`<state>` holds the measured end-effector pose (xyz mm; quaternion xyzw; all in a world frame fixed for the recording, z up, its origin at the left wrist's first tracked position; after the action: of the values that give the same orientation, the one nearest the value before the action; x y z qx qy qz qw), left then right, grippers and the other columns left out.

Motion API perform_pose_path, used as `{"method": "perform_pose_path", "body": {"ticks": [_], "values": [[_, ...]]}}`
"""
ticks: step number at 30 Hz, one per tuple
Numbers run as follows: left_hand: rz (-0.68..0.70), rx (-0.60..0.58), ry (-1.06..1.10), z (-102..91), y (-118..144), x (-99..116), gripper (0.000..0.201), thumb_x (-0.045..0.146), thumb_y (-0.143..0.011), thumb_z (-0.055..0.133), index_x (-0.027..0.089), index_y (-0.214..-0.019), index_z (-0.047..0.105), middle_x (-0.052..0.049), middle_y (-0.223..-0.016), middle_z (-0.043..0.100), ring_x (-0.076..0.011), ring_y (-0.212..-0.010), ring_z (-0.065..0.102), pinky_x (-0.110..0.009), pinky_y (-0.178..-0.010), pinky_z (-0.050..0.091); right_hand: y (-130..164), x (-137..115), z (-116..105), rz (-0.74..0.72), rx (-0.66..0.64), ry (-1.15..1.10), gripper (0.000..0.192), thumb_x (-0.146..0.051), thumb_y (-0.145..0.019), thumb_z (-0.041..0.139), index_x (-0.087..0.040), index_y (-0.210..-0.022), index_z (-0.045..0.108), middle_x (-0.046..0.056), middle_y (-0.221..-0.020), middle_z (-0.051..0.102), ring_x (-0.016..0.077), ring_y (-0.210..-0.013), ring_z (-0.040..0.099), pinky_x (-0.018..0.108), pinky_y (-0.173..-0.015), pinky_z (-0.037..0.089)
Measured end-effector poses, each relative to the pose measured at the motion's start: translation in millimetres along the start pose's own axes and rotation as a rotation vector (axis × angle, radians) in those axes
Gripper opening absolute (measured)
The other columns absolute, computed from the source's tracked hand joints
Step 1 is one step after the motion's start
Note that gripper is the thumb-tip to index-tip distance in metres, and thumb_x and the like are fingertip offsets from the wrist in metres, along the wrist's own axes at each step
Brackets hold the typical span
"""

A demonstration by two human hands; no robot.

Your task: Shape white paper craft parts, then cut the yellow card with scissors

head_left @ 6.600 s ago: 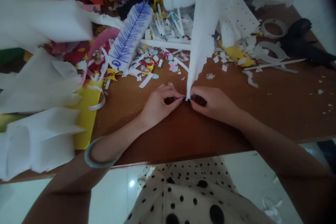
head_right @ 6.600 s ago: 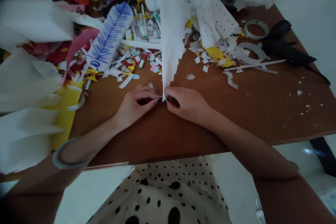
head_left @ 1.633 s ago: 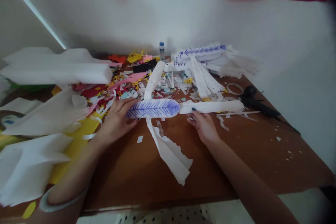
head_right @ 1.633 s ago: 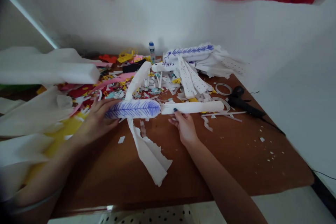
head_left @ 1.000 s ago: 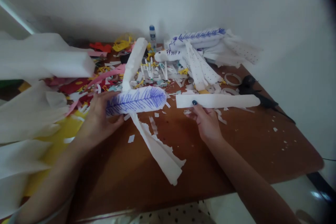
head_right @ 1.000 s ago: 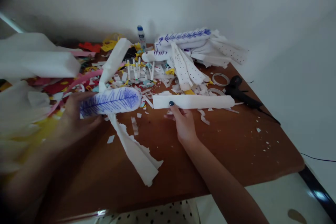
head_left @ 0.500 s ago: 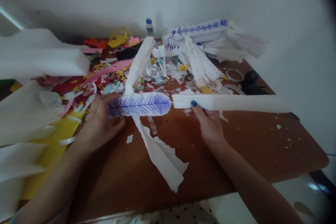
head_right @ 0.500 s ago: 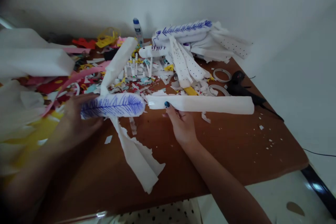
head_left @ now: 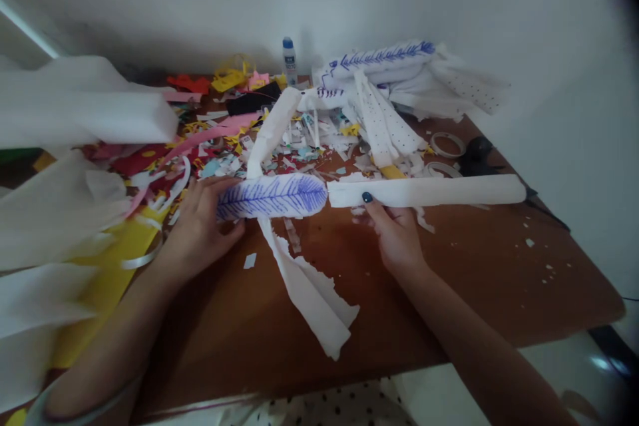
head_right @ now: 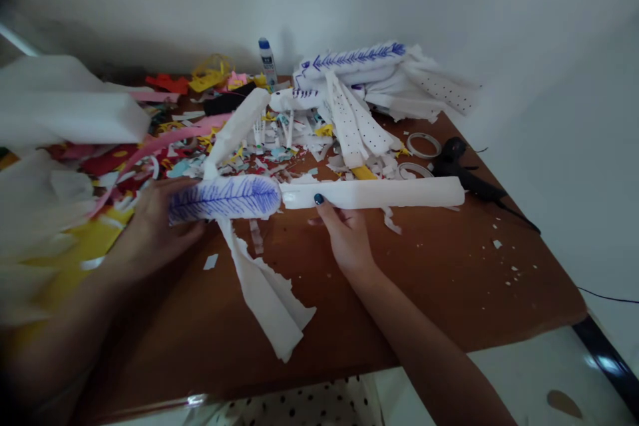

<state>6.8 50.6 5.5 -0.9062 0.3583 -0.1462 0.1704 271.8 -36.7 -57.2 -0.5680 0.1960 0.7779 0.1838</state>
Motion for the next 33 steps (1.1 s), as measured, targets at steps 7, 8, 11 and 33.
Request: {"method": "perform_pose_path", "body": {"ticks": [7,8,11,33], "values": [[-0.026,-0.068,-0.053,5.0,1.2,-1.9,0.049,0.021,-0.083,0.055,0.017,-0.128,0.040,-0.011,-0.125,0.048,-0.0255,-0.120,0.048,-0.042,-0.104,0.041,2.5,7.6,3.4,0.106,0.009,-0.095,0.025,-0.035,-0.059,0.080,-0.020,-0.078,0.072,0.000,-0.079,0.070,0.0141,-0.068,0.063,0.027,-0.057,0.055],[-0.023,-0.074,-0.056,5.7,1.5,-1.3,0.049,0.021,-0.083,0.055,0.017,-0.129,0.039,-0.012,-0.125,0.048,-0.0257,-0.120,0.047,-0.042,-0.105,0.040,2.5,8.9,3.3,0.112,0.010,-0.094,0.026,-0.035,-0.059,0.081,-0.020,-0.079,0.072,0.000,-0.082,0.071,0.0147,-0.070,0.064,0.027,-0.058,0.055],[-0.005,-0.094,-0.049,7.6,2.2,2.5,0.049,0.020,-0.083,0.054,0.015,-0.129,0.039,-0.012,-0.126,0.048,-0.0267,-0.123,0.046,-0.045,-0.108,0.036,1.7,12.6,0.3,0.125,0.026,-0.064,0.028,-0.037,-0.062,0.079,-0.020,-0.082,0.072,0.002,-0.088,0.072,0.0164,-0.074,0.064,0.030,-0.060,0.057],[-0.009,-0.144,-0.035,15.8,5.9,4.3,0.052,0.024,-0.081,0.053,0.018,-0.131,0.042,-0.011,-0.132,0.050,-0.0268,-0.128,0.044,-0.048,-0.115,0.023,2.1,17.5,27.0,0.197,-0.286,-0.102,0.017,-0.037,-0.076,0.066,-0.023,-0.085,0.064,-0.001,-0.083,0.068,0.0137,-0.068,0.065,0.021,-0.052,0.050]]}}
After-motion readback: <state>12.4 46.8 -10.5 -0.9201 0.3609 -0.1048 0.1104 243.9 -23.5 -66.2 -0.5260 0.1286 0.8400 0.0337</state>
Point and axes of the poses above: each hand's wrist, its own y-axis away from the middle knuckle, its own z-axis out of the palm, x = y × z, the point moved 10 cm from there along -y, towards the middle knuckle
